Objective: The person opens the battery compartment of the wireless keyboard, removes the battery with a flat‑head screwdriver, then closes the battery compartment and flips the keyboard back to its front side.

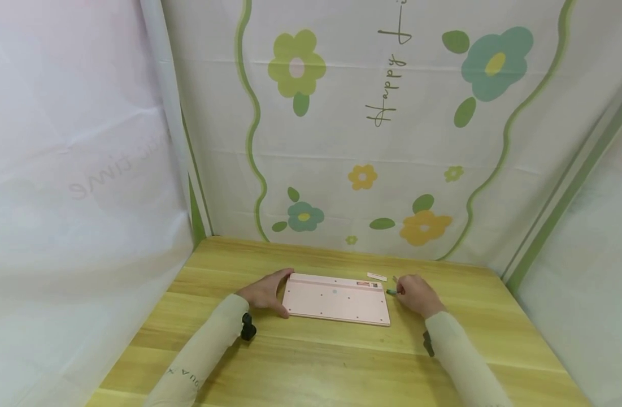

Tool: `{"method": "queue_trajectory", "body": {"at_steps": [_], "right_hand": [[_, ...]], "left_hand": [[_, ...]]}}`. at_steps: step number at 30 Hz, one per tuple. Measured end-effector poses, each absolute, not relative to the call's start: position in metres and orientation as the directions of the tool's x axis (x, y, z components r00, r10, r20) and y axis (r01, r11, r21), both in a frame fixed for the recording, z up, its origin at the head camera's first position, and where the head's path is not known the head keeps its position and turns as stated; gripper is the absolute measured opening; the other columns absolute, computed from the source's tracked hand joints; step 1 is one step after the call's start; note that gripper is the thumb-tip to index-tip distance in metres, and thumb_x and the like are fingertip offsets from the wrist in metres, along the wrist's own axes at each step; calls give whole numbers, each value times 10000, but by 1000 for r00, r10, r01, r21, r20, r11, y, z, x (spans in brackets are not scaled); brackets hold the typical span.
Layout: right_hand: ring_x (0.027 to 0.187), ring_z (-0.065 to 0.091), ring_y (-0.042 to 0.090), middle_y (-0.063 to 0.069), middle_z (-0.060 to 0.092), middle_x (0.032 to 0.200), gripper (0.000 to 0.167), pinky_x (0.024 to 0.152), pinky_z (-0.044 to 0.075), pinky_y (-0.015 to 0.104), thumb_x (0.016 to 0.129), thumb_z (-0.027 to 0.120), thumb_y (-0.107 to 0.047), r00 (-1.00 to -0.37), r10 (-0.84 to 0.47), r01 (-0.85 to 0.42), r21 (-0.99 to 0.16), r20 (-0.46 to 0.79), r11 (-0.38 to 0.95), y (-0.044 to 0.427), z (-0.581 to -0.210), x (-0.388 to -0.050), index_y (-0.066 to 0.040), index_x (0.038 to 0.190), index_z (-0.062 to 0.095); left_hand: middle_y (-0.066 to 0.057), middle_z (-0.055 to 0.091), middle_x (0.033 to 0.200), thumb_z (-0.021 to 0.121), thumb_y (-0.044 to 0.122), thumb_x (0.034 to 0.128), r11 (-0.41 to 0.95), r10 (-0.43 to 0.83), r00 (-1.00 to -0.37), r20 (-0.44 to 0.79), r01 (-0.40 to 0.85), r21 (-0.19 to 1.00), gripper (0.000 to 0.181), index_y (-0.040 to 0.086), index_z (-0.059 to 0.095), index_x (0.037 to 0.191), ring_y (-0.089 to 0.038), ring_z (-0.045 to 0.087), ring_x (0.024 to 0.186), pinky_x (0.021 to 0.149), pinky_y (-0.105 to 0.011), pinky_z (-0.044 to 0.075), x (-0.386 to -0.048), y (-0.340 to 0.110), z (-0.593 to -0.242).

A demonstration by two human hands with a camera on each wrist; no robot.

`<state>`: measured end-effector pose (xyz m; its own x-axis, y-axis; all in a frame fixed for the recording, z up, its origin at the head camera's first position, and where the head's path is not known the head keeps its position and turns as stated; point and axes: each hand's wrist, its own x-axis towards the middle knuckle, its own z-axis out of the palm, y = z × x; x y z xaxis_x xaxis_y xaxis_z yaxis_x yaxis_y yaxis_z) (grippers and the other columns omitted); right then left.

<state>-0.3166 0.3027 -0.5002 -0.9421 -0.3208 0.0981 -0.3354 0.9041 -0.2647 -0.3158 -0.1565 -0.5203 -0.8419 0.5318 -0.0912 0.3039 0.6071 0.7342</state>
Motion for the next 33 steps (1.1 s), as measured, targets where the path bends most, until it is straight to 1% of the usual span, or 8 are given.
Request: {"method": "queue_trajectory", "body": {"at_steps": [3, 7, 16, 21, 23, 27, 29, 33], "right_hand": [[656, 541, 148, 28, 652, 744, 144, 610, 502, 313, 903, 744, -10, -947, -311, -321, -237, 79, 917, 299, -502, -312, -57, 773, 705], [622, 519, 148, 27, 633, 715, 181, 575, 465, 288, 921, 732, -15, -955, -291, -297, -236, 61, 925, 295, -503, -309, -59, 750, 696], [665, 578, 154, 57, 697, 780, 96, 624, 541, 312, 932, 745, -38, -965, -263, -257, -266, 13, 929, 294, -504, -312, -31, 836, 744], [684, 552, 170, 66, 682, 798, 93, 620, 494, 309, 927, 746, -34, -962, -273, -266, -286, 17, 921, 296, -496, -311, -23, 835, 732], [692, 536, 183, 81, 671, 806, 85, 625, 473, 320, 928, 745, -31, -958, -286, -283, -287, 33, 915, 296, -490, -312, -2, 850, 728], [740, 530, 189, 124, 682, 856, 76, 667, 487, 345, 921, 761, -22, -939, -338, -342, -287, 64, 895, 298, -475, -316, 47, 937, 735], [743, 508, 182, 127, 668, 843, 90, 679, 475, 343, 911, 768, -10, -921, -382, -387, -286, 73, 877, 297, -469, -321, 64, 936, 723], [724, 472, 163, 110, 640, 796, 74, 670, 438, 333, 907, 763, 9, -884, -458, -464, -284, 90, 839, 294, -462, -332, 38, 875, 703]], "left_hand": [[-154, 272, 1744, 1009, 260, 705, 602, 535, -840, -90, 305, 738, 1265, 68, 224, 1678, -367, 230, 1630, 1327, -568, 225, -315, -157, -520], [-158, 274, 1742, 1011, 259, 701, 602, 538, -839, -87, 309, 736, 1267, 56, 226, 1675, -370, 230, 1630, 1327, -571, 223, -315, -157, -519], [-158, 273, 1743, 1015, 249, 691, 593, 541, -837, -80, 312, 742, 1271, 56, 233, 1674, -369, 230, 1630, 1329, -568, 218, -316, -157, -519], [-162, 273, 1743, 1017, 264, 690, 594, 544, -835, -82, 315, 740, 1279, 48, 228, 1674, -377, 232, 1629, 1325, -573, 225, -316, -158, -521], [-162, 274, 1742, 1017, 272, 689, 600, 543, -835, -83, 318, 735, 1282, 47, 228, 1675, -380, 235, 1627, 1324, -575, 228, -317, -158, -521], [-158, 280, 1741, 1016, 273, 692, 604, 545, -835, -79, 325, 728, 1276, 53, 232, 1674, -375, 241, 1626, 1324, -569, 232, -317, -157, -522], [-158, 279, 1741, 1014, 275, 696, 605, 545, -835, -77, 328, 725, 1272, 53, 231, 1674, -372, 241, 1627, 1325, -565, 232, -318, -158, -522], [-153, 276, 1743, 1012, 285, 701, 611, 542, -836, -82, 326, 721, 1271, 62, 229, 1676, -366, 239, 1628, 1326, -561, 234, -318, -158, -522]]}}
